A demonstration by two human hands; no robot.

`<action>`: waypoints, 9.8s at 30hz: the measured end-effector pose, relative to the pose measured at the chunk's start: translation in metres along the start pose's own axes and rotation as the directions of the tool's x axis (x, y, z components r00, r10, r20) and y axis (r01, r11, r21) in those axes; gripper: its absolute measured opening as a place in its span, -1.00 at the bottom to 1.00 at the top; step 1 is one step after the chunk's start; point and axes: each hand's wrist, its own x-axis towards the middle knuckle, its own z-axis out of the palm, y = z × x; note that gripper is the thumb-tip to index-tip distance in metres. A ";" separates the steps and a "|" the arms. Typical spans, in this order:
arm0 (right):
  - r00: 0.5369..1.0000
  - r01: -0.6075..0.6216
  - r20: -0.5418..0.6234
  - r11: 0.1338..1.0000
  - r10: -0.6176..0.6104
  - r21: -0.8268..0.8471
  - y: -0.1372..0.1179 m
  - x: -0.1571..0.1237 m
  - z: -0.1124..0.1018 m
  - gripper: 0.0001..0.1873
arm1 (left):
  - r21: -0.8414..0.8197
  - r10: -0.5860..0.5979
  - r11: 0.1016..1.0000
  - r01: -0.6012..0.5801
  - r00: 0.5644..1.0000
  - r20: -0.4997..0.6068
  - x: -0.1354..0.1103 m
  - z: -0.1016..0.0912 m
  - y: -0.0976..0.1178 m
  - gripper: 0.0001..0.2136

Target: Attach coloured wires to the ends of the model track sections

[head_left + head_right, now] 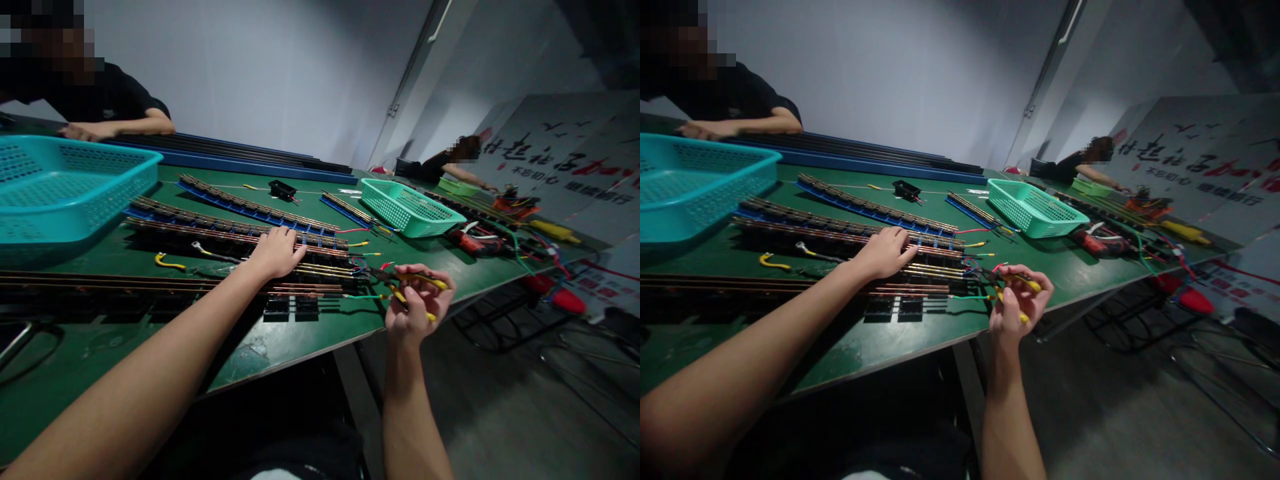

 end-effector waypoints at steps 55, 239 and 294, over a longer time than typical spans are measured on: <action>0.910 0.120 0.398 0.993 -0.111 0.003 -0.040 -0.044 0.027 -0.90 | 0.009 0.023 1.000 -0.023 0.998 0.067 -0.003 -0.007 0.002 -0.58; 0.866 -0.173 0.476 0.985 0.149 0.005 0.041 0.054 0.042 -0.66 | 0.019 0.012 1.000 -0.013 1.000 0.006 -0.002 0.001 0.003 -0.56; 0.993 -0.103 -0.053 0.995 0.102 -0.012 0.033 0.050 0.033 -0.61 | 0.011 0.015 1.000 -0.015 1.000 0.023 -0.004 -0.002 0.003 -0.54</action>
